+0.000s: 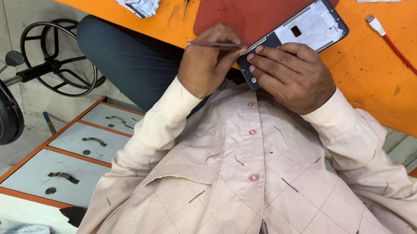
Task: The person is repairing a mobile phone by using tweezers to scrape and manipulate internal components, cleaning the internal chassis with a toothbrush, and positioning the phone frame on a workbench.
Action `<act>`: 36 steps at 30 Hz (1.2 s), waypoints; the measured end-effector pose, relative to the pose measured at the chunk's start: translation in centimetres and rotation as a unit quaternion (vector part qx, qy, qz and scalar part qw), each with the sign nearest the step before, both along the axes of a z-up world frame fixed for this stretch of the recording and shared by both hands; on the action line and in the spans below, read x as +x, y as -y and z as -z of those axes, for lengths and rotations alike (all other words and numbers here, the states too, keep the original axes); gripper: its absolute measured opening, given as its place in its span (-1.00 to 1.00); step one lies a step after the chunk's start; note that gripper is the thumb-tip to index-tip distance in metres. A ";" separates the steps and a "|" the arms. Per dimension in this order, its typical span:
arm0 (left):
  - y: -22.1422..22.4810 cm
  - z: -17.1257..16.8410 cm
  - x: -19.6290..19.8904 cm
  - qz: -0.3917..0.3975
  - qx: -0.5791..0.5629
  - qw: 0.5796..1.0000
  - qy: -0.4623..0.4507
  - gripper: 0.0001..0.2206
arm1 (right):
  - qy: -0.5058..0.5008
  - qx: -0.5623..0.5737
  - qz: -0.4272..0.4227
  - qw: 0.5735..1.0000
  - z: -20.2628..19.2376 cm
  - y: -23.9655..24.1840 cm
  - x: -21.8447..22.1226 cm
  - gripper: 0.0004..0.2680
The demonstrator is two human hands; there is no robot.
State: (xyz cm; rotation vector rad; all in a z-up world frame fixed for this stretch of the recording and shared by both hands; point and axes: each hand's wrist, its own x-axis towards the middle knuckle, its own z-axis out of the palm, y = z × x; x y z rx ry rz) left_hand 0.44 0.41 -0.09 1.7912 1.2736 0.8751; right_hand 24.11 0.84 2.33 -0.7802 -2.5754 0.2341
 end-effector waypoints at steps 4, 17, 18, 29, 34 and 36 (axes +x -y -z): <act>-0.2 -0.7 -0.6 -0.003 -0.041 0.999 -0.024 -0.82 | 0.011 0.019 -0.002 1.000 -0.1 -0.3 -0.1 -0.95; -1.1 0.2 0.0 0.014 -0.086 0.996 -0.003 -0.78 | 0.019 0.025 -0.002 1.000 -0.1 -0.1 -0.1 -0.95; -1.3 0.3 0.1 0.014 -0.086 0.996 -0.004 -0.78 | 0.018 0.024 -0.001 1.000 -0.1 -0.1 -0.1 -0.95; -2.7 0.4 1.5 0.044 0.005 0.999 -0.016 -0.80 | -0.015 0.004 -0.012 1.000 0.0 -0.4 0.2 -0.95; -2.2 -0.7 0.0 0.048 -0.079 0.996 -0.022 -0.81 | -0.005 0.009 -0.009 1.000 -0.2 -0.3 -0.1 -0.95; -2.1 -0.7 0.0 0.040 -0.115 0.992 -0.024 -0.80 | -0.002 0.008 -0.006 1.000 -0.2 -0.2 0.2 -0.95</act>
